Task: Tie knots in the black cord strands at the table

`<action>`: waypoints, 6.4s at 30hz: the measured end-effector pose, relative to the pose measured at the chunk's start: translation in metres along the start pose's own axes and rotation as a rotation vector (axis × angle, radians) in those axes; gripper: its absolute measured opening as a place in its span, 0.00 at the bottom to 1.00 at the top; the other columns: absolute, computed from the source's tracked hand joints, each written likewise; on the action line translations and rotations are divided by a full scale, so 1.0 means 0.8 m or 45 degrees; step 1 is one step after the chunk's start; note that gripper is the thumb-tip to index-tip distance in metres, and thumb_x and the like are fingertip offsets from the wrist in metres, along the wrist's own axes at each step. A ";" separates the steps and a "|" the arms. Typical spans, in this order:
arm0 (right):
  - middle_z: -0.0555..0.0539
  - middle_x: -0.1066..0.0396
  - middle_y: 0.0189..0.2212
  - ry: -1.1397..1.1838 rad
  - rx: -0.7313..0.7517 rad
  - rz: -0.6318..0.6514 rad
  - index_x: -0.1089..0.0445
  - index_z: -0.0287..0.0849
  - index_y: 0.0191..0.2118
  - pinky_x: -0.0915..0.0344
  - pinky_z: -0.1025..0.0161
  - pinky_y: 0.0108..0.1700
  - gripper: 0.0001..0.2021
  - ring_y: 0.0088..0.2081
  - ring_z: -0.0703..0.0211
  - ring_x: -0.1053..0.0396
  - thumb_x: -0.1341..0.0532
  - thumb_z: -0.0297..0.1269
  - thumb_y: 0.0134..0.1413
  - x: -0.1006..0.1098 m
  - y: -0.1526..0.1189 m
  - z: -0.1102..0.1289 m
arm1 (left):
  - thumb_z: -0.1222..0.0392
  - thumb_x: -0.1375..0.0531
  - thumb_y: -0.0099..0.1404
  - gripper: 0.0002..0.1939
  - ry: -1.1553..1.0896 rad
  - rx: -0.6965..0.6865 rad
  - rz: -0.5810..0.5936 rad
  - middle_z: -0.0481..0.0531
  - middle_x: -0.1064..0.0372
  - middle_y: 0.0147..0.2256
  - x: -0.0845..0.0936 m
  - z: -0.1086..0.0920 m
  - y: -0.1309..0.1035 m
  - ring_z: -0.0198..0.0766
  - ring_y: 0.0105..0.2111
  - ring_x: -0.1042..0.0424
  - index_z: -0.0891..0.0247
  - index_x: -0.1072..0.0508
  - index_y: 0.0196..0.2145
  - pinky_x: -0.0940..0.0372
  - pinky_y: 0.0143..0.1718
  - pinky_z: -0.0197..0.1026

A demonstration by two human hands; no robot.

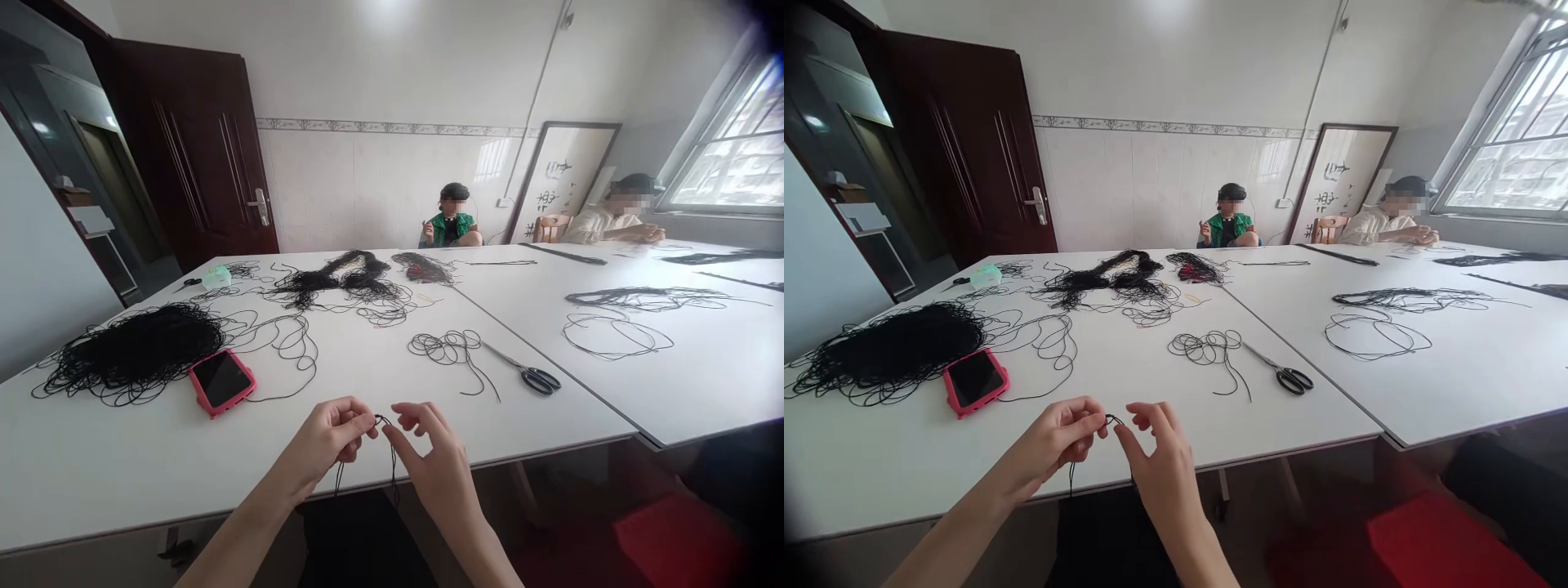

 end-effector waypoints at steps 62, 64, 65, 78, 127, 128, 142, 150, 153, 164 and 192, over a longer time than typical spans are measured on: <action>0.48 0.27 0.27 0.555 -0.229 0.183 0.36 0.41 0.36 0.30 0.66 0.32 0.10 0.32 0.60 0.26 0.43 0.43 0.58 -0.020 -0.011 -0.008 | 0.55 0.41 0.59 0.10 -0.033 -0.134 -0.077 0.44 0.39 0.23 -0.010 -0.008 -0.004 0.25 0.21 0.48 0.63 0.34 0.25 0.49 0.25 0.32; 0.49 0.29 0.23 0.540 -0.269 0.219 0.35 0.40 0.33 0.32 0.67 0.30 0.09 0.28 0.62 0.28 0.43 0.41 0.58 -0.016 -0.009 -0.008 | 0.54 0.41 0.59 0.10 0.020 -0.142 -0.091 0.44 0.38 0.24 -0.008 -0.007 -0.004 0.25 0.21 0.47 0.63 0.33 0.26 0.50 0.24 0.33; 0.50 0.30 0.23 0.521 -0.271 0.231 0.34 0.40 0.32 0.34 0.68 0.28 0.09 0.27 0.63 0.30 0.44 0.40 0.57 -0.012 -0.007 -0.008 | 0.54 0.41 0.59 0.10 0.040 -0.143 -0.095 0.44 0.38 0.24 -0.008 -0.006 -0.003 0.25 0.20 0.46 0.63 0.33 0.26 0.50 0.24 0.33; 0.49 0.34 0.29 0.157 -0.010 0.372 0.30 0.44 0.32 0.42 0.65 0.28 0.08 0.27 0.64 0.41 0.46 0.36 0.58 0.016 0.032 0.018 | 0.51 0.40 0.58 0.13 0.076 -0.093 -0.045 0.43 0.40 0.24 -0.008 0.004 -0.005 0.24 0.18 0.48 0.63 0.33 0.27 0.53 0.22 0.33; 0.45 0.38 0.35 -0.122 0.313 -0.196 0.32 0.44 0.35 0.36 0.58 0.37 0.03 0.36 0.58 0.36 0.41 0.31 0.55 0.011 -0.030 0.044 | 0.48 0.40 0.58 0.15 -0.428 -0.088 -0.058 0.49 0.39 0.34 -0.034 0.009 -0.008 0.31 0.34 0.42 0.64 0.33 0.27 0.43 0.35 0.33; 0.46 0.38 0.34 -0.109 0.270 -0.194 0.32 0.44 0.36 0.36 0.58 0.36 0.03 0.34 0.58 0.36 0.41 0.31 0.55 0.008 -0.031 0.041 | 0.48 0.39 0.58 0.15 -0.440 -0.098 -0.056 0.48 0.41 0.32 -0.037 0.008 -0.007 0.30 0.32 0.44 0.64 0.33 0.27 0.44 0.34 0.33; 0.49 0.37 0.30 -0.015 0.073 -0.134 0.33 0.45 0.33 0.38 0.63 0.31 0.03 0.31 0.61 0.36 0.43 0.34 0.56 0.004 -0.018 0.032 | 0.51 0.39 0.59 0.15 -0.530 -0.168 -0.093 0.46 0.46 0.27 -0.043 0.008 -0.010 0.30 0.31 0.48 0.65 0.34 0.24 0.46 0.35 0.31; 0.50 0.38 0.29 0.050 0.048 -0.101 0.33 0.45 0.30 0.39 0.63 0.32 0.05 0.29 0.63 0.38 0.43 0.33 0.56 0.002 -0.017 0.030 | 0.51 0.40 0.59 0.15 -0.531 -0.156 -0.104 0.45 0.50 0.25 -0.042 0.011 -0.010 0.30 0.28 0.51 0.65 0.35 0.23 0.47 0.31 0.31; 0.50 0.38 0.29 0.088 0.007 -0.074 0.32 0.45 0.30 0.39 0.62 0.33 0.04 0.29 0.63 0.38 0.43 0.34 0.55 0.000 -0.020 0.025 | 0.51 0.40 0.59 0.15 -0.523 -0.146 -0.094 0.46 0.49 0.26 -0.044 0.013 -0.009 0.30 0.28 0.50 0.65 0.35 0.24 0.47 0.31 0.31; 0.45 0.28 0.35 0.575 -0.332 0.168 0.34 0.42 0.40 0.30 0.63 0.38 0.13 0.38 0.59 0.28 0.45 0.46 0.58 0.000 -0.014 0.002 | 0.51 0.39 0.58 0.13 -0.339 -0.145 -0.076 0.45 0.41 0.23 -0.033 0.011 -0.010 0.29 0.26 0.43 0.63 0.32 0.27 0.44 0.31 0.33; 0.48 0.30 0.27 0.586 -0.486 0.190 0.30 0.41 0.29 0.36 0.64 0.34 0.13 0.31 0.61 0.33 0.41 0.46 0.53 0.006 -0.012 0.004 | 0.52 0.40 0.58 0.10 -0.206 -0.096 -0.082 0.43 0.47 0.22 -0.034 0.009 -0.011 0.29 0.24 0.48 0.61 0.31 0.31 0.45 0.29 0.32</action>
Point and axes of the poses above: each hand's wrist, its own y-axis towards the middle knuckle, its own x-axis out of the back of the hand, z = x × y, the point moved 7 cm from there along y, towards the middle knuckle
